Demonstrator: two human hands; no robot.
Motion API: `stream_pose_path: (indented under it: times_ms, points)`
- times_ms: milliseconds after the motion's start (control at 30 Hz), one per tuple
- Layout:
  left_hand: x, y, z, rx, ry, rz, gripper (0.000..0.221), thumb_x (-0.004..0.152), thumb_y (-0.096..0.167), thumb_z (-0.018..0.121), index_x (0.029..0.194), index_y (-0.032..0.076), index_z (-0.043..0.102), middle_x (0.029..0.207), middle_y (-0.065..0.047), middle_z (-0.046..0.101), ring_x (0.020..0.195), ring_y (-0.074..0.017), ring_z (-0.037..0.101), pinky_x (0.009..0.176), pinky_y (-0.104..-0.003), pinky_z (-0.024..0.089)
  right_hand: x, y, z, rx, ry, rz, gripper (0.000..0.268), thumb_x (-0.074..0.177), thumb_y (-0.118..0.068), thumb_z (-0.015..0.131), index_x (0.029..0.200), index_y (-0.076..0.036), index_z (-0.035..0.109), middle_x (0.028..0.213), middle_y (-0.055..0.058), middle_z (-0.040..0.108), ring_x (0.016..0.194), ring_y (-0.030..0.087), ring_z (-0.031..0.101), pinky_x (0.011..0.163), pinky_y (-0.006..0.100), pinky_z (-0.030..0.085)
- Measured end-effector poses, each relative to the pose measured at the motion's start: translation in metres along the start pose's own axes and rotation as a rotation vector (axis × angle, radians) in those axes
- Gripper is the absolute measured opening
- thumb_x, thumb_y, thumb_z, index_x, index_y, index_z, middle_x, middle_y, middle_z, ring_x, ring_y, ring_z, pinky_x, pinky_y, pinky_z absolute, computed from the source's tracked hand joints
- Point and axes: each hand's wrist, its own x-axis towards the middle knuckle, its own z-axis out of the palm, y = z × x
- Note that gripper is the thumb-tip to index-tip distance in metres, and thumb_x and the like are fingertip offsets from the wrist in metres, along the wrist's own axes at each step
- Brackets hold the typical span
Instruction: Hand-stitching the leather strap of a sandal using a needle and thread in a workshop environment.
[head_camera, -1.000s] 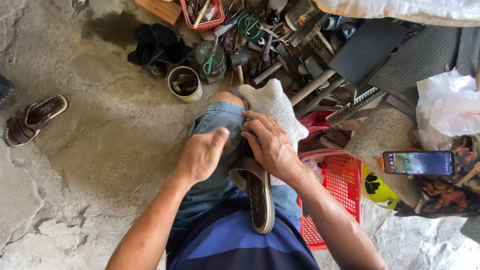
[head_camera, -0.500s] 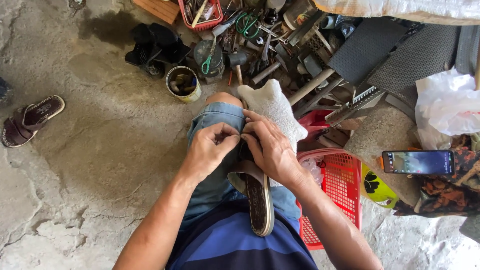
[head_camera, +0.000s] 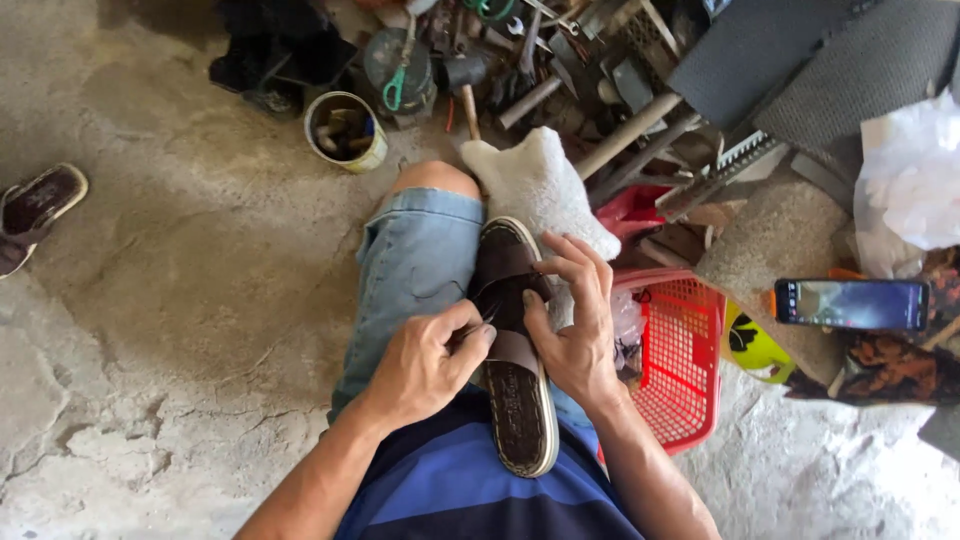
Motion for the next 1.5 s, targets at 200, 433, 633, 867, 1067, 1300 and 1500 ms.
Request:
stream_pose_path:
  times_ms: [200, 433, 633, 867, 1067, 1300, 1500]
  points:
    - [0.006, 0.009, -0.010, 0.049, 0.121, 0.105, 0.015, 0.090, 0.015, 0.072, 0.079, 0.008, 0.066, 0.065, -0.012, 0.063, 0.055, -0.0250, 0.065, 0.048, -0.035, 0.051, -0.020, 0.018, 0.008, -0.077, 0.119, 0.291, 0.041, 0.085, -0.031, 0.087, 0.116, -0.015, 0.067, 0.085, 0.003, 0.069, 0.078, 0.021, 0.065, 0.074, 0.036, 0.053]
    - [0.023, 0.005, -0.002, 0.189, 0.249, 0.167, 0.017, 0.093, 0.017, 0.075, 0.085, 0.009, 0.062, 0.070, -0.010, 0.067, 0.059, -0.0247, 0.069, 0.050, -0.033, 0.054, -0.026, -0.005, -0.012, 0.079, -0.135, 0.644, 0.032, 0.098, -0.034, 0.065, 0.127, -0.022, 0.058, 0.052, -0.002, 0.063, 0.052, 0.017, 0.060, 0.059, 0.034, 0.051]
    - [0.015, 0.024, -0.005, 0.571, 0.121, 0.218, 0.014, 0.093, 0.013, 0.063, 0.097, 0.025, 0.068, 0.070, 0.001, 0.064, 0.058, -0.0255, 0.069, 0.052, -0.038, 0.055, -0.031, 0.001, -0.012, 0.239, -0.123, 0.665, 0.036, 0.099, -0.029, 0.065, 0.132, -0.019, 0.056, 0.055, -0.003, 0.062, 0.054, 0.013, 0.057, 0.055, 0.027, 0.048]
    - [0.005, 0.029, 0.007, 0.806, -0.016, 0.201, 0.032, 0.090, 0.009, 0.058, 0.120, 0.011, 0.070, 0.078, -0.009, 0.060, 0.054, -0.0317, 0.067, 0.045, -0.043, 0.055, -0.030, 0.000, -0.014, 0.231, -0.115, 0.635, 0.035, 0.099, -0.027, 0.066, 0.131, -0.017, 0.057, 0.058, 0.000, 0.066, 0.054, 0.017, 0.059, 0.054, 0.031, 0.049]
    - [0.018, 0.026, 0.017, 0.813, -0.034, 0.196, 0.043, 0.093, 0.000, 0.054, 0.136, 0.001, 0.061, 0.083, -0.011, 0.064, 0.050, -0.0264, 0.065, 0.044, -0.038, 0.052, -0.031, 0.004, -0.015, 0.212, -0.123, 0.624, 0.036, 0.098, -0.029, 0.067, 0.130, -0.016, 0.058, 0.056, -0.001, 0.063, 0.053, 0.018, 0.059, 0.055, 0.031, 0.048]
    - [0.030, -0.028, 0.034, 0.849, 0.222, 0.324, 0.005, 0.094, 0.017, 0.068, 0.091, 0.018, 0.065, 0.071, 0.003, 0.053, 0.059, -0.0212, 0.066, 0.047, -0.032, 0.051, -0.029, 0.004, -0.016, 0.118, -0.116, 0.572, 0.037, 0.095, -0.031, 0.069, 0.128, -0.018, 0.058, 0.050, -0.002, 0.059, 0.050, 0.021, 0.060, 0.057, 0.034, 0.049]
    - [0.030, -0.007, 0.026, 0.410, 0.183, 0.124, 0.002, 0.092, 0.017, 0.069, 0.093, 0.016, 0.070, 0.071, -0.006, 0.063, 0.066, -0.0305, 0.069, 0.056, -0.039, 0.056, -0.022, -0.007, -0.019, -0.038, -0.133, 0.499, 0.036, 0.095, -0.032, 0.068, 0.127, -0.019, 0.058, 0.048, -0.004, 0.057, 0.047, 0.022, 0.060, 0.057, 0.033, 0.050]
